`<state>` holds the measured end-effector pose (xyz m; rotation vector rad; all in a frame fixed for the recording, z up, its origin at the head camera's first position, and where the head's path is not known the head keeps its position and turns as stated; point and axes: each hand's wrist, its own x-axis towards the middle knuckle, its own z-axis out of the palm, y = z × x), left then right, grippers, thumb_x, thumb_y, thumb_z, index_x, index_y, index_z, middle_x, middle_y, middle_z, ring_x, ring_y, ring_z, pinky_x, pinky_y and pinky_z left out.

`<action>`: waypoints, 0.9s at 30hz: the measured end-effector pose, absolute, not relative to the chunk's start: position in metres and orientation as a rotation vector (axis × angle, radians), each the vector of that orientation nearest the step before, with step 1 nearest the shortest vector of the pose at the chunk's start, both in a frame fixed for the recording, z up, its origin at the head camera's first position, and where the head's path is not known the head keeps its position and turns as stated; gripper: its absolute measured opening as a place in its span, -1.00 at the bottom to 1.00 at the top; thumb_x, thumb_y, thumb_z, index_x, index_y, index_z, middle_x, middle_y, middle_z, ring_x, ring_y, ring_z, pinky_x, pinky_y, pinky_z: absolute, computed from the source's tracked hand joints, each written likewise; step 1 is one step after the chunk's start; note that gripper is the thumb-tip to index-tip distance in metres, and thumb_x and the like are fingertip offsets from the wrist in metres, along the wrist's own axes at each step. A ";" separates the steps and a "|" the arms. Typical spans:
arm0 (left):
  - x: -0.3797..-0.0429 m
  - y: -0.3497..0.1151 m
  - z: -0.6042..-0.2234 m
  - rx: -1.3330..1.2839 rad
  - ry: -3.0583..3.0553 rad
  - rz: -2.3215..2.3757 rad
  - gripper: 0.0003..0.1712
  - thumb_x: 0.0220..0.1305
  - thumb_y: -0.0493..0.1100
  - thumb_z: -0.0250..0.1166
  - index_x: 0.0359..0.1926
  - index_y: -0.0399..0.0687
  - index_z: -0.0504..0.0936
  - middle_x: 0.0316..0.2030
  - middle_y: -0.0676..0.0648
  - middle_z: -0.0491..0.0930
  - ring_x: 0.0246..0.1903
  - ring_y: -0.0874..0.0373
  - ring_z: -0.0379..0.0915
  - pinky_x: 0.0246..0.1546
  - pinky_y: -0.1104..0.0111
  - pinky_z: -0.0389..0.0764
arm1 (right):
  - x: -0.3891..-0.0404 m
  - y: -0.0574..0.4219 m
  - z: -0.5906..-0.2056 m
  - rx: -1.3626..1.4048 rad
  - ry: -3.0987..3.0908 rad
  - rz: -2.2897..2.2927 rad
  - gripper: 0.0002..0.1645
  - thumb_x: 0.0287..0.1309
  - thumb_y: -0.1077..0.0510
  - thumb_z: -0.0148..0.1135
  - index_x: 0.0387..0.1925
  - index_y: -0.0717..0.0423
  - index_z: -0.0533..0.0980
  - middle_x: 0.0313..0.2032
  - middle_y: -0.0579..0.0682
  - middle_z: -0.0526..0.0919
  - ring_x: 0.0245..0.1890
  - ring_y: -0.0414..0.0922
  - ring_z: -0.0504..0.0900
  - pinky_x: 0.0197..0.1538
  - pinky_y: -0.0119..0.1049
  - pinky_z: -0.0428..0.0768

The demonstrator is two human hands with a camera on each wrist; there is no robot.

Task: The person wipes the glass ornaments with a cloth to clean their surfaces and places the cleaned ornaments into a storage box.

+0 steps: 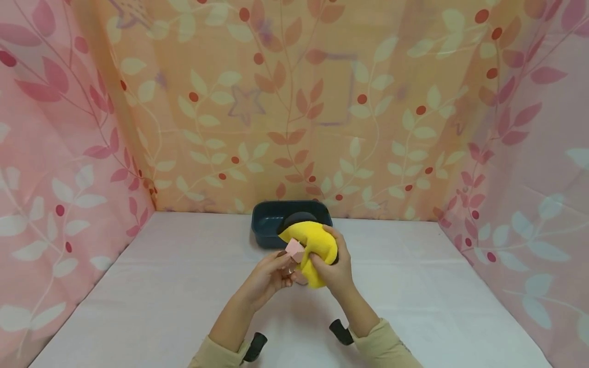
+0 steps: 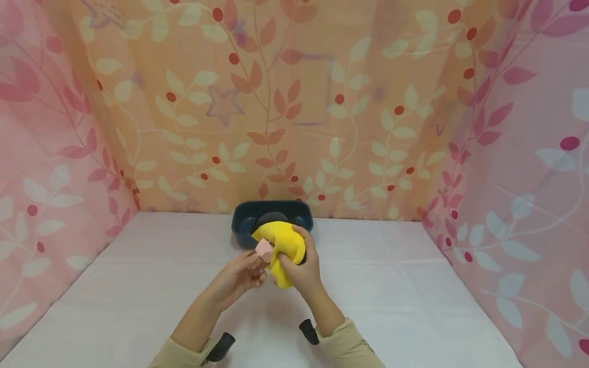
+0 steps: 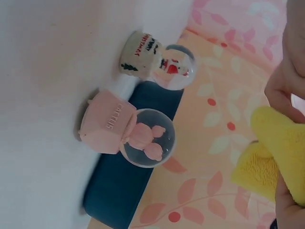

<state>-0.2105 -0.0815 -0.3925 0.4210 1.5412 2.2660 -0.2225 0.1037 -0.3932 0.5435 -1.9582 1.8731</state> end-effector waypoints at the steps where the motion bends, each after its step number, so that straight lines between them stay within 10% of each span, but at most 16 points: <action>1: -0.211 -0.082 -0.392 0.419 1.539 2.261 -0.68 0.48 -0.07 0.03 0.02 -0.24 0.40 -0.29 -0.04 0.43 -0.39 0.15 0.35 -0.33 0.42 0.42 | -0.224 0.106 -0.391 0.512 -1.944 1.936 -0.25 -0.02 0.41 0.28 0.26 0.18 0.28 -0.06 0.07 0.40 -0.20 -0.02 0.43 -0.18 -0.31 0.54; 15: -0.211 -0.085 -0.393 0.551 1.607 2.180 -0.49 0.43 -0.21 0.04 0.29 -0.31 0.13 -0.01 -0.10 0.23 -0.26 0.13 0.32 -0.22 0.39 0.37 | -0.233 0.115 -0.366 0.866 -2.090 2.315 -0.20 0.02 0.25 0.21 0.32 0.14 0.16 -0.02 0.09 0.33 -0.13 -0.01 0.42 -0.16 -0.28 0.52; 27: -0.210 -0.083 -0.398 0.547 1.687 2.173 -0.44 0.33 -0.21 0.25 0.19 -0.31 0.18 -0.08 -0.07 0.40 -0.23 0.11 0.41 -0.18 0.41 0.43 | -0.236 0.109 -0.373 0.402 -1.986 2.500 -0.31 0.08 0.37 0.12 0.29 0.17 0.23 -0.05 0.06 0.38 -0.14 -0.07 0.46 -0.12 -0.33 0.58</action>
